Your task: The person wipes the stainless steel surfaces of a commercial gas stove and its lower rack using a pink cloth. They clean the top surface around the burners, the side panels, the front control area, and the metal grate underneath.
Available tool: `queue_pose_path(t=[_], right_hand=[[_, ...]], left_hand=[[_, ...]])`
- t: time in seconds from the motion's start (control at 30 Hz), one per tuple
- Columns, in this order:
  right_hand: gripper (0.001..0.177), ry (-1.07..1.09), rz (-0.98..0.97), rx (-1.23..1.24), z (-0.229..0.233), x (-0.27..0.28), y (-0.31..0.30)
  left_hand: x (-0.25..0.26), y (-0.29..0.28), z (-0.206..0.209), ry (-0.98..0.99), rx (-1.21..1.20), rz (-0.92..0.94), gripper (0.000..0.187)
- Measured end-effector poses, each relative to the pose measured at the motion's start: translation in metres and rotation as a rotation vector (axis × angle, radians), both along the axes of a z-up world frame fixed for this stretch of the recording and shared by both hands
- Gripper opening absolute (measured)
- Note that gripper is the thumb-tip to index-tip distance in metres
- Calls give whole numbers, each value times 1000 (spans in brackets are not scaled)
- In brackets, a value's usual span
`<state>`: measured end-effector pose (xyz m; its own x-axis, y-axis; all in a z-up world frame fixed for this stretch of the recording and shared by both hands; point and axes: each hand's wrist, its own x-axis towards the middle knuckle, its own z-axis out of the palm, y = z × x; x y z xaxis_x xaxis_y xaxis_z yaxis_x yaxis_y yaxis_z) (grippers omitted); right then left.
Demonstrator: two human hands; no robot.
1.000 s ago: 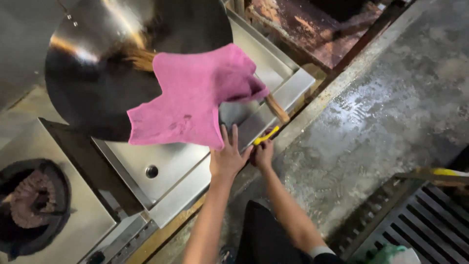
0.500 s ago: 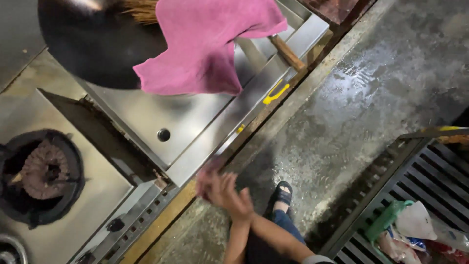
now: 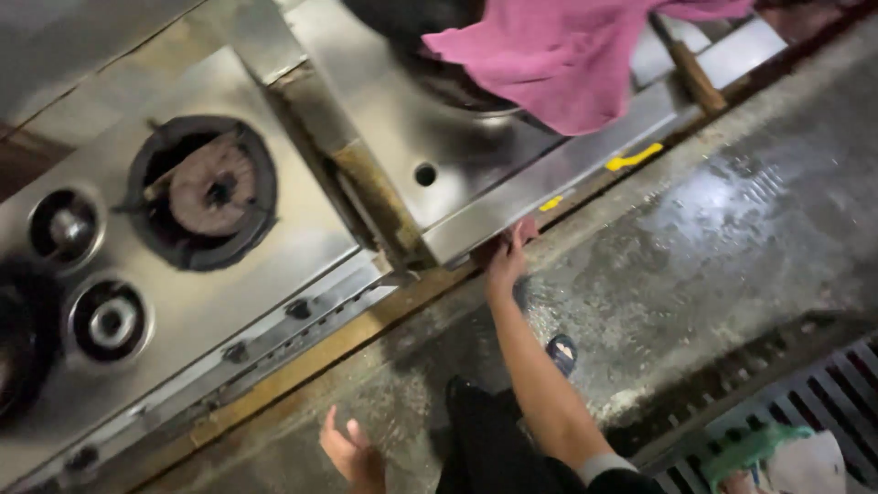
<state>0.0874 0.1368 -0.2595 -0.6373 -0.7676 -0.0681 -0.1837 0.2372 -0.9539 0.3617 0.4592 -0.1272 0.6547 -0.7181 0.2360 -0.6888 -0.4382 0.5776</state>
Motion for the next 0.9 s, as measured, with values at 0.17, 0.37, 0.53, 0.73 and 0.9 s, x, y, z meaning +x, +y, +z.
queue_pose_path(t=[0.17, 0.37, 0.53, 0.73, 0.9], right_hand=[[17, 38, 553, 21, 27, 69, 95], [35, 96, 894, 76, 108, 70, 135], [26, 636, 774, 315, 244, 28, 120], [19, 479, 1116, 64, 397, 23, 134], [22, 551, 1286, -164, 452, 32, 133]], left_hand=[[-15, 57, -58, -36, 31, -103, 32], [-15, 9, 39, 264, 125, 96, 54], [10, -5, 98, 420, 83, 17, 65], [-44, -44, 220, 545, 4, -332, 70], [-69, -62, 253, 412, -72, -501, 75]])
